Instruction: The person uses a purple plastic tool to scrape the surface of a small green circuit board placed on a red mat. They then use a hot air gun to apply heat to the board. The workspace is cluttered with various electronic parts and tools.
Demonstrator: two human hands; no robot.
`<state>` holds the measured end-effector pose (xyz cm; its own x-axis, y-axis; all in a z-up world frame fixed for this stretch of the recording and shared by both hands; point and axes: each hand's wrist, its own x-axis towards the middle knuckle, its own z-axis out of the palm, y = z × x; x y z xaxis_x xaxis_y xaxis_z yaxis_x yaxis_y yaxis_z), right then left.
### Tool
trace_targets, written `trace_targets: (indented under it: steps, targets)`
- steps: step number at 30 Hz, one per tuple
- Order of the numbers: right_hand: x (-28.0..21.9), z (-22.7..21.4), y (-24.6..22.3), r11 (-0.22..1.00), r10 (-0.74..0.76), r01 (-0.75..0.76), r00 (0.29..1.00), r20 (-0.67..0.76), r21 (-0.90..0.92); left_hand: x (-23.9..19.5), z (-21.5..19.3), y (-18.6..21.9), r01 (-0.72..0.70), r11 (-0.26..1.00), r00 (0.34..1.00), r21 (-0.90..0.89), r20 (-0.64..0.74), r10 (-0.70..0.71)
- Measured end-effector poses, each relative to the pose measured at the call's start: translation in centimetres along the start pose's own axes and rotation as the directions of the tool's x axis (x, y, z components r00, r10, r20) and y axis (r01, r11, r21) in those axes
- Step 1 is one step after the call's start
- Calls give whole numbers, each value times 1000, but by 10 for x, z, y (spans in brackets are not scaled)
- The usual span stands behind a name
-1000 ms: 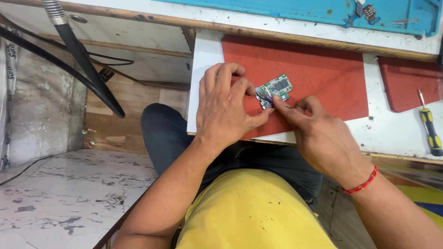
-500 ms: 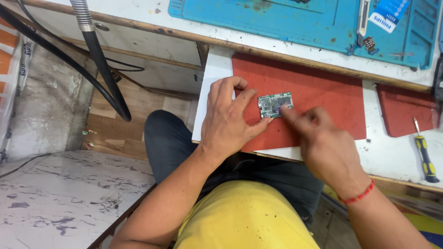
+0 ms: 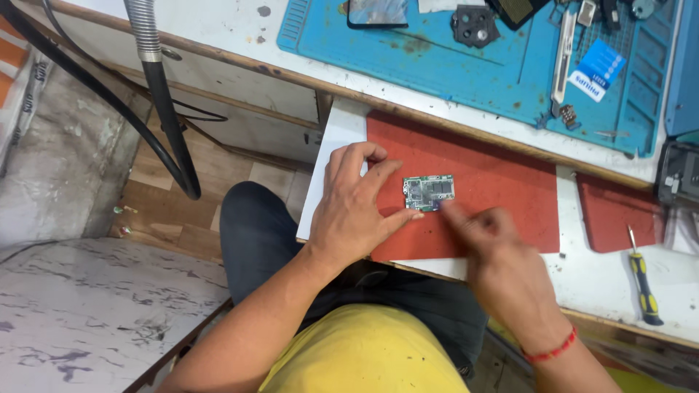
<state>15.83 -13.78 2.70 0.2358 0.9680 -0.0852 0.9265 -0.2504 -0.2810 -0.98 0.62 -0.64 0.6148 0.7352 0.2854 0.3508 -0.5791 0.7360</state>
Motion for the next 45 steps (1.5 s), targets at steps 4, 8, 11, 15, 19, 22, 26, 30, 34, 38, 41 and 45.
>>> trace_targets:
  steps: [4, 8, 11, 15, 19, 22, 26, 30, 34, 38, 41, 45]
  targets:
    - [-4, 6, -4, 999, 30, -32, 998, 51, 23, -3, -1, 2, -53, 997, 998, 62, 26, 51]
    - [8, 4, -2, 999, 36, -36, 999, 38, 1, -2, -3, -1, -50, 997, 998, 58, 37, 47]
    - [-13, -6, -9, 999, 34, -29, 991, 126, -39, -2, -3, -1, -11, 1000, 999, 13, 44, 10]
    - [-6, 4, -6, 999, -24, 25, 998, 65, -20, -7, -1, -2, -20, 1000, 998, 19, 58, 19]
    - [4, 5, -1, 1000, 15, -15, 999, 50, -1, 1, -4, 0, -79, 991, 995, 106, 75, 72]
    - [0, 1, 6, 999, 39, -39, 999, 19, 1, 0, -2, 0, -76, 990, 995, 116, 73, 68]
    - [-8, 4, 2, 997, -69, 68, 998, 3, 48, -1, -2, 1, -68, 990, 994, 121, 90, 58]
    - [-4, -3, 4, 997, 69, -70, 996, 61, 13, 1, -3, 0, -56, 993, 995, 107, 93, 46]
    - [-4, 0, 1, 995, 70, -71, 997, 20, 71, 4, -4, 2, -83, 992, 992, 97, 106, 72]
    - [-5, 0, 2, 991, 114, -124, 981, 156, 58, 4, -4, 6, -58, 994, 991, 95, 123, 46]
    - [2, -6, 14, 980, 188, -192, 979, 73, 53, 6, -3, 8, -45, 995, 991, 88, 129, 34]
    - [-9, -9, 14, 979, 169, -180, 979, 114, 97, 8, -1, 9, -63, 992, 995, 106, 85, 54]
